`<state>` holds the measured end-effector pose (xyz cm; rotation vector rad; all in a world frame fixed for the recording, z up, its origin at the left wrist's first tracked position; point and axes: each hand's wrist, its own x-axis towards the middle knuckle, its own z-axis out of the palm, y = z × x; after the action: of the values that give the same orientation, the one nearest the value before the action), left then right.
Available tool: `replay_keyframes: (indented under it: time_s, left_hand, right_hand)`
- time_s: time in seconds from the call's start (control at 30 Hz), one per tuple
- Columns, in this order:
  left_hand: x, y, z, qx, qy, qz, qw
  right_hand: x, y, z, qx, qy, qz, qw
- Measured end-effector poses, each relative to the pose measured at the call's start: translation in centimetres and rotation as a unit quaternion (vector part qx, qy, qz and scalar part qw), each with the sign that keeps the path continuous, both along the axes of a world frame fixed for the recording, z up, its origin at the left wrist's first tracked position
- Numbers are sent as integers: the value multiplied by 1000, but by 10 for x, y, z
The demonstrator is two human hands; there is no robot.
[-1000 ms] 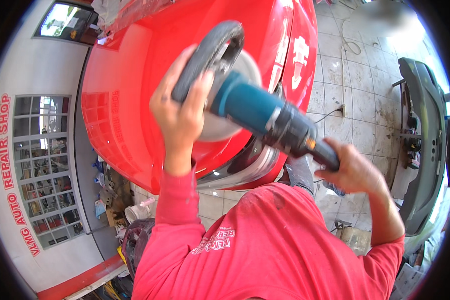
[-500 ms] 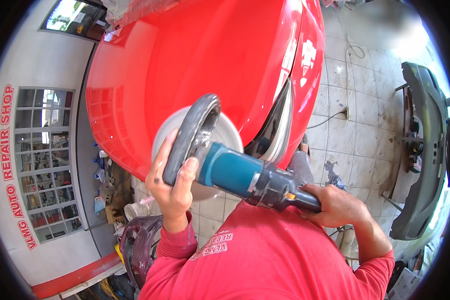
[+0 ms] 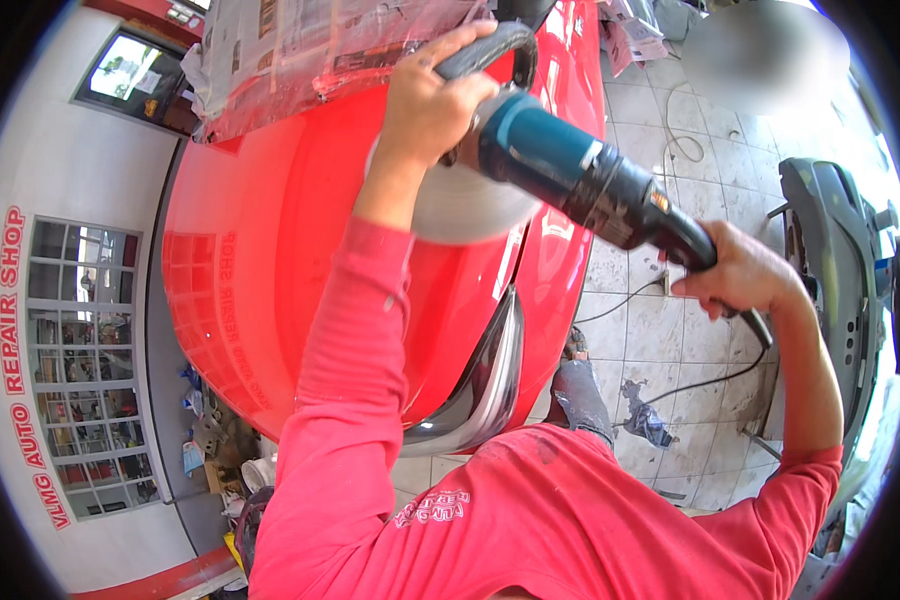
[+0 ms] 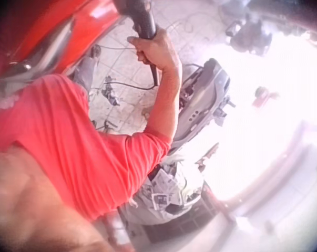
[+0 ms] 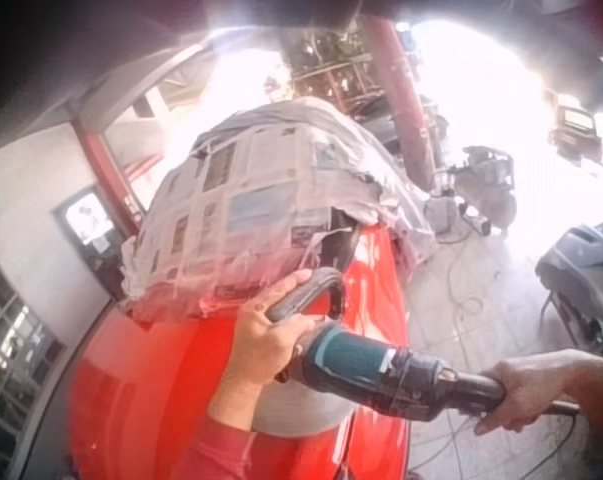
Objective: The person uses a rotary polisher with a white pad to buff the surface of a red car hood. The person moves the tool across the hood in overlapping passes, covering the entire surface area.
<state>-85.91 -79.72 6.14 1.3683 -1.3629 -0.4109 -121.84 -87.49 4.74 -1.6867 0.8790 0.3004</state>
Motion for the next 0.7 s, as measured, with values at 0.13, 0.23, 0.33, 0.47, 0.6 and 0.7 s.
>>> replay_keyframes:
  time_s: [0.13,0.23,0.33,0.47,0.6,0.7]
  left_hand:
    - [-2,-93,-3,-23,33,17,999]
    - [-8,-118,8,39,31,-32,998]
    - [19,-121,-15,-179,-202,18,963]
    - [4,-45,-40,-220,-174,74,957]
    - [-36,77,-37,-72,-12,141,987]
    - [-71,188,-27,-48,10,168,985]
  right_hand:
    - [2,-68,-10,12,-30,-52,998]
    - [-4,-92,-20,5,-45,-83,996]
    - [8,-79,-22,-28,-50,-64,996]
    - [-2,-43,-47,-96,-16,-33,995]
    - [-26,18,-39,-139,31,10,990]
    - [-36,73,-21,-138,82,71,985]
